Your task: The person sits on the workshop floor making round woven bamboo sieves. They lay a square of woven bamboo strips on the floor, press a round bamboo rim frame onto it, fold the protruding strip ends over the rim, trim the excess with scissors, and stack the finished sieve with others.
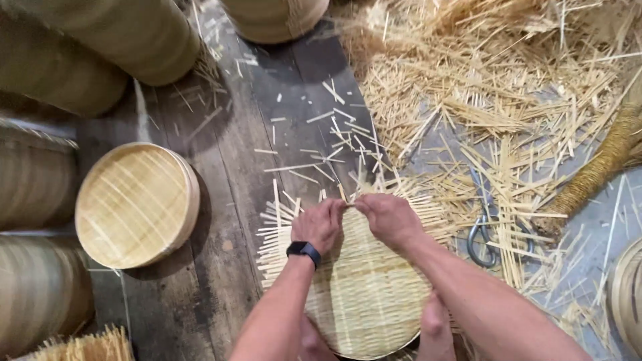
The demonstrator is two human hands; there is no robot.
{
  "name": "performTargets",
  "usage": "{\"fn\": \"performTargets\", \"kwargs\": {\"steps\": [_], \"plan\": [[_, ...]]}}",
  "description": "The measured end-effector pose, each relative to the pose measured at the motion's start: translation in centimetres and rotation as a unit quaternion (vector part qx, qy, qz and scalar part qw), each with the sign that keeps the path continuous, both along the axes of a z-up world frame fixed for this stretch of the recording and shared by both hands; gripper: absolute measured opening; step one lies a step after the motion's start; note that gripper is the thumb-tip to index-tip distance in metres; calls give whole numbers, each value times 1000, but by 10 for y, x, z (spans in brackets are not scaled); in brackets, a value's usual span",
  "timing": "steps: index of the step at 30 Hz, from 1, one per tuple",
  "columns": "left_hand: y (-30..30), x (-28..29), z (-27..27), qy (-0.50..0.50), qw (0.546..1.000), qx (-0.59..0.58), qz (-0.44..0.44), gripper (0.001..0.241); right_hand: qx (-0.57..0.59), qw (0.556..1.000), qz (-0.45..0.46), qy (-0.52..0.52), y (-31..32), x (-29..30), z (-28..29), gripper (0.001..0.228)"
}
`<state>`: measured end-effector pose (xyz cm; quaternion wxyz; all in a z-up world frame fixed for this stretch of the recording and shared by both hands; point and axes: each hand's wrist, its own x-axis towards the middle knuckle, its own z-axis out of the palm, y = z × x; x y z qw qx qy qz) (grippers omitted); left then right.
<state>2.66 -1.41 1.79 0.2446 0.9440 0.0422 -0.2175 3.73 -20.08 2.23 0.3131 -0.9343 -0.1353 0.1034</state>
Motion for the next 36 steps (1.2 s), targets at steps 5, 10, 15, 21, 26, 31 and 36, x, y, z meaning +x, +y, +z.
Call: {"fn": "performTargets", "kwargs": {"steps": [5,10,15,21,26,31,36], "plan": [[8,9,-33,42,995,-49,77,43,137,981,-67,119,-10,0,-24,27],[16,37,-67,80,982,-103,134,49,14,999,-3,-35,-37,-5,-7,31],[18,26,-75,77,977,-159,123,47,179,956,-158,168,-48,-32,-53,32],[16,38,-63,119,975,-142,123,48,256,945,-152,137,-51,-3,-53,40],[24,21,-78,77,985,-103,113,52,340,933,-79,85,35,30,-53,47],[13,-36,-17,-190,917,-92,338,49,-35,986,49,155,88,17,35,57],[24,-82,-17,-74,936,15,344,54,-175,949,126,231,96,28,33,66]]}}
